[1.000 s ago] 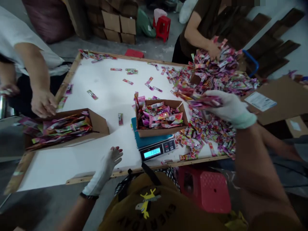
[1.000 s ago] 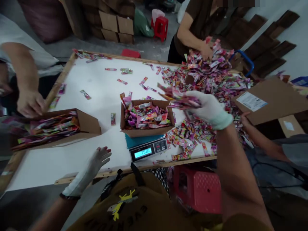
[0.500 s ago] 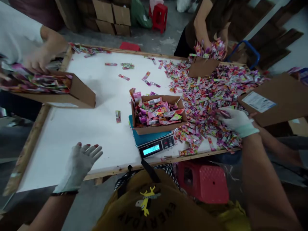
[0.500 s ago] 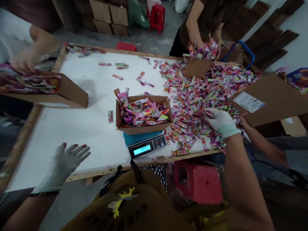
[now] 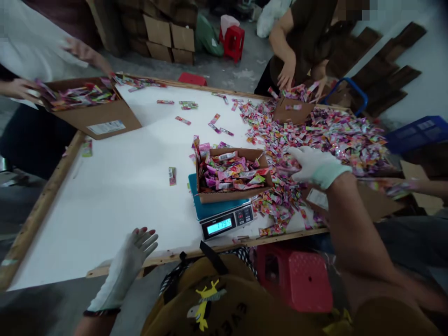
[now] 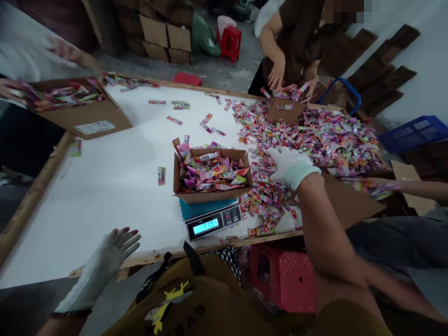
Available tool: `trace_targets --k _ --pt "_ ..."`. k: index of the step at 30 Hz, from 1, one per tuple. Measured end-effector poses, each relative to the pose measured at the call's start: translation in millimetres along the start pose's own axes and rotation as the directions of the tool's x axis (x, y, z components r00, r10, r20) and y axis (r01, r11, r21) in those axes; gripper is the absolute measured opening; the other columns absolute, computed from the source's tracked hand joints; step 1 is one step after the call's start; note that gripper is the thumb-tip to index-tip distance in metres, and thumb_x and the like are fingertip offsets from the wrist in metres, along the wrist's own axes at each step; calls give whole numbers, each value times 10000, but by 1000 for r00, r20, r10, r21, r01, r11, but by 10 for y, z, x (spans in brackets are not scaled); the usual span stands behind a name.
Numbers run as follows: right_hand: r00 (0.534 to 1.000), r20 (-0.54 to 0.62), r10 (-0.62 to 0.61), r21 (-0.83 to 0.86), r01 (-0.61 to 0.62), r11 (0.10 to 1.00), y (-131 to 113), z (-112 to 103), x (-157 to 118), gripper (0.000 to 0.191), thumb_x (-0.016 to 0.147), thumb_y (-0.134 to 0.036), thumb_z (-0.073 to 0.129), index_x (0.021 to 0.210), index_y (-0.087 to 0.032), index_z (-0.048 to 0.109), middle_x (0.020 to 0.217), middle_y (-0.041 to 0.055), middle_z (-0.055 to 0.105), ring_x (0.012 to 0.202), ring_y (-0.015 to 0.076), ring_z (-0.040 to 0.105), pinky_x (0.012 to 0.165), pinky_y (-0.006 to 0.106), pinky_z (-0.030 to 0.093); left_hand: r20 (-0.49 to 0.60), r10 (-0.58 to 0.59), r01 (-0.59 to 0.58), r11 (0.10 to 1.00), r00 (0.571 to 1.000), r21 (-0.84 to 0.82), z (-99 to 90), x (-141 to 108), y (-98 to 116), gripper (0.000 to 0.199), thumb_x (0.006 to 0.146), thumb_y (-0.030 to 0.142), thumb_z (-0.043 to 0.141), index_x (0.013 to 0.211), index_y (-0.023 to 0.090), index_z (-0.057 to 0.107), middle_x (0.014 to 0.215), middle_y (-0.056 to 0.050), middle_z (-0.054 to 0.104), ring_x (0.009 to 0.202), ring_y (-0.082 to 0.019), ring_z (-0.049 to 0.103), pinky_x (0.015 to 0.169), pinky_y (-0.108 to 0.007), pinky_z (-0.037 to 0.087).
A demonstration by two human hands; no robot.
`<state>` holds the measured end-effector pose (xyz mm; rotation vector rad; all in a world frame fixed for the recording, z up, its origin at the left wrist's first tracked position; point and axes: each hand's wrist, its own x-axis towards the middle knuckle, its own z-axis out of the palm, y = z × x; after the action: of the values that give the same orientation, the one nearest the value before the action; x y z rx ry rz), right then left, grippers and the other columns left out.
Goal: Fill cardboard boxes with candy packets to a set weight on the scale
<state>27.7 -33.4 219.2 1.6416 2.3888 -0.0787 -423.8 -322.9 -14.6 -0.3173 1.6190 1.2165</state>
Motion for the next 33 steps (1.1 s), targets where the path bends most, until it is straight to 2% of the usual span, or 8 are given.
trace_targets --k 5,11,14,19,23,26,29,33 --pt "924 -126 -360 200 379 903 -449 174 59 621 917 -376 708 1512 -227 610 1493 135 656 1370 336 623 1177 471 508 -55 -17 16 1000 998 -15 -186 13 -102 217 1052 309 489 946 189 635 997 -81 728 894 -225 720 815 -369 557" --pt "949 144 -279 44 276 960 -839 263 205 455 942 -372 686 1364 -212 748 1286 151 767 1199 355 717 1048 431 564 11 6 -6 1000 1000 16 -88 -41 -156 212 1047 298 498 973 184 661 1047 -88 736 944 -230 723 846 -366 556" --pt "962 121 -244 51 240 970 -776 290 215 348 974 -265 588 1230 -213 819 1222 126 796 1154 348 738 1027 435 573 36 29 -30 999 999 36 -48 -44 -168 186 1021 282 520 986 187 675 1050 -91 738 947 -235 719 836 -357 557" --pt "959 -149 -243 257 275 927 -479 221 -10 318 957 -248 578 1133 -215 841 1189 113 809 1137 335 748 1080 462 575 85 69 -76 994 994 75 -36 22 -179 163 955 286 571 1008 193 694 1066 -111 748 971 -253 722 810 -347 577" --pt "919 -387 -75 337 217 916 -55 118 -325 309 940 -294 577 1127 -254 820 1143 79 812 1086 319 760 1038 454 600 136 95 -109 989 986 103 22 130 -164 204 900 328 627 1030 193 706 1089 -114 754 986 -260 718 796 -348 587" --pt "902 -432 18 300 125 946 200 139 -472 318 907 -288 581 1114 -233 817 1124 96 811 1070 338 761 996 468 604 138 116 -137 979 984 153 187 134 -60 234 854 356 639 1010 188 686 1049 -113 751 966 -266 717 790 -353 579" --pt "933 -360 29 236 61 970 300 252 -504 362 914 -298 550 1133 -188 816 1132 123 810 1052 343 757 951 469 602 273 305 -370 901 912 228 509 -37 244 401 841 478 690 1095 168 693 1189 -125 746 1039 -289 715 883 -390 571" --pt "985 -166 39 175 -10 984 343 453 -499 337 931 -326 564 1121 -207 816 1070 120 819 980 317 765 873 415 607 508 512 -696 659 693 286 1127 -512 889 561 883 577 679 1223 132 702 1380 -142 689 1112 -319 707 985 -443 540"
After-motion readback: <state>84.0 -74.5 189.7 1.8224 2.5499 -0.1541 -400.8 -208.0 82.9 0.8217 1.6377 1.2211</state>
